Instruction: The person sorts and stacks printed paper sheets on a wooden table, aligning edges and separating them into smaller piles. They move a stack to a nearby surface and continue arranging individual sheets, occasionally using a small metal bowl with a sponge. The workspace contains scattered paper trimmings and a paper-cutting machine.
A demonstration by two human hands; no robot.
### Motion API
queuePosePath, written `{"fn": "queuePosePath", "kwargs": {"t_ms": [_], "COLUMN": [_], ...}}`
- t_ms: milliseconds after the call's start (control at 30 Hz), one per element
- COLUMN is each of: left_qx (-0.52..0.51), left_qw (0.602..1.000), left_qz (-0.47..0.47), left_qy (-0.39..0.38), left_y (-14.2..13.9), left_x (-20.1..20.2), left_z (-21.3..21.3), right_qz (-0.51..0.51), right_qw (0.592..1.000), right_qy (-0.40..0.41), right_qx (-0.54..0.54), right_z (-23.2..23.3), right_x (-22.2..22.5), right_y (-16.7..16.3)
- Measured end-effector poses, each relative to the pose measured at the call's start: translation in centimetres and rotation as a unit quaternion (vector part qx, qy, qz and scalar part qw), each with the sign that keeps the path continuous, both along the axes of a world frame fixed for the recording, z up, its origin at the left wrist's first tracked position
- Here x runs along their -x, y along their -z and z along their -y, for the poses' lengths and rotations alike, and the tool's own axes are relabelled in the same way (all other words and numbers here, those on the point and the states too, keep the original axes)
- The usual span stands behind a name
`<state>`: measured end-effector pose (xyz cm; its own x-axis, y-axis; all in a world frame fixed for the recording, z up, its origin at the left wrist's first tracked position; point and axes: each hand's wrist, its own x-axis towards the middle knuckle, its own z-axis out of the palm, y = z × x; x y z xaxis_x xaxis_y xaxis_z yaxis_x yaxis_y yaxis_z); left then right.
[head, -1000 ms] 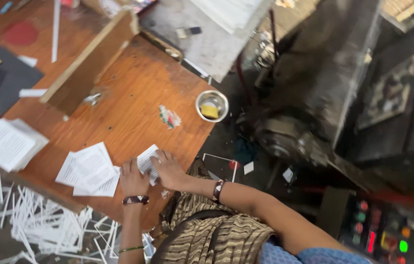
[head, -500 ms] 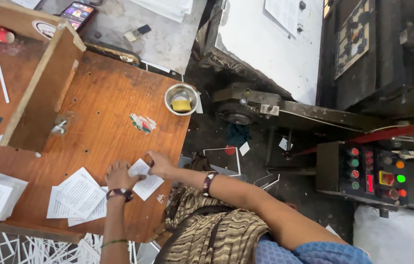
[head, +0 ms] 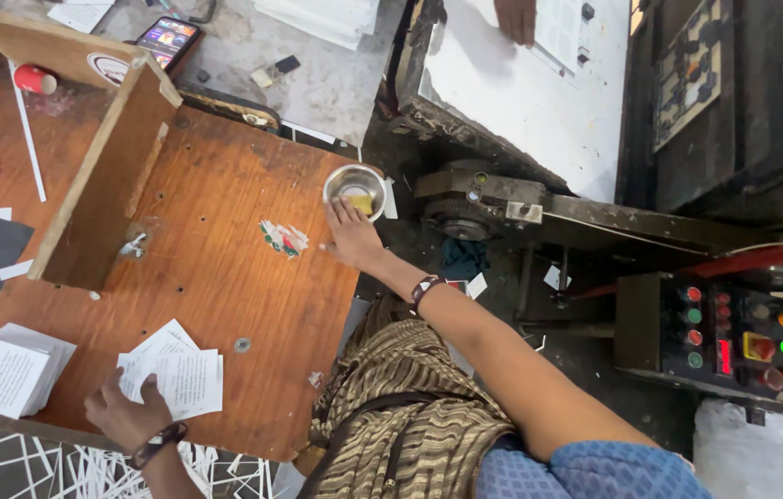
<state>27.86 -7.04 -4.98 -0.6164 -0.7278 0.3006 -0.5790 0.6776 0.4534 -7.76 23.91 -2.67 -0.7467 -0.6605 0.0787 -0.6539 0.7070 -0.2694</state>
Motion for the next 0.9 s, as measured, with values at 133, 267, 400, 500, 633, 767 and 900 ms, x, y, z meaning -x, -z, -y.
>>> {"fn": "queuePosePath", "kwargs": {"t_ms": [133,267,400,500,633,767,900], "left_qx": [0.014,-0.051,-0.085,-0.097,-0.132,-0.05,-0.052], "left_qw": [0.997,0.994,0.985,0.984,0.978,0.973,0.926], "left_qz": [-0.069,-0.09,-0.105,-0.077,-0.015,0.179,0.36], "left_qy": [0.024,0.039,0.105,0.126,0.16,0.139,0.105], "left_y": [-0.7,-0.3,0.1,0.9,2.2,3.6,4.4], "left_x": [1.9,5.7,8.9,11.7,15.0,18.3,20.9], "left_z": [-2.7,-7.0,-12.5,-15.8,-20.3,-23.7,-24.4], "right_qz": [-0.004,-0.014,-0.042,-0.056,-0.053,-0.057,-0.116], "right_qw": [0.999,1.0,0.999,0.996,0.995,0.987,0.97], "right_qy": [-0.036,-0.008,-0.004,-0.04,-0.081,-0.152,-0.212], "right_qx": [-0.005,0.013,-0.014,-0.052,-0.008,0.001,0.001], "right_z": [0.4,-0.4,-1.9,-3.0,-3.8,-4.3,-5.0], "right_x": [-0.7,-0.7,1.7,4.0,6.1,7.3,8.2], "right_y": [1.1,1.5,1.2,1.3,2.3,3.3,3.6]}}
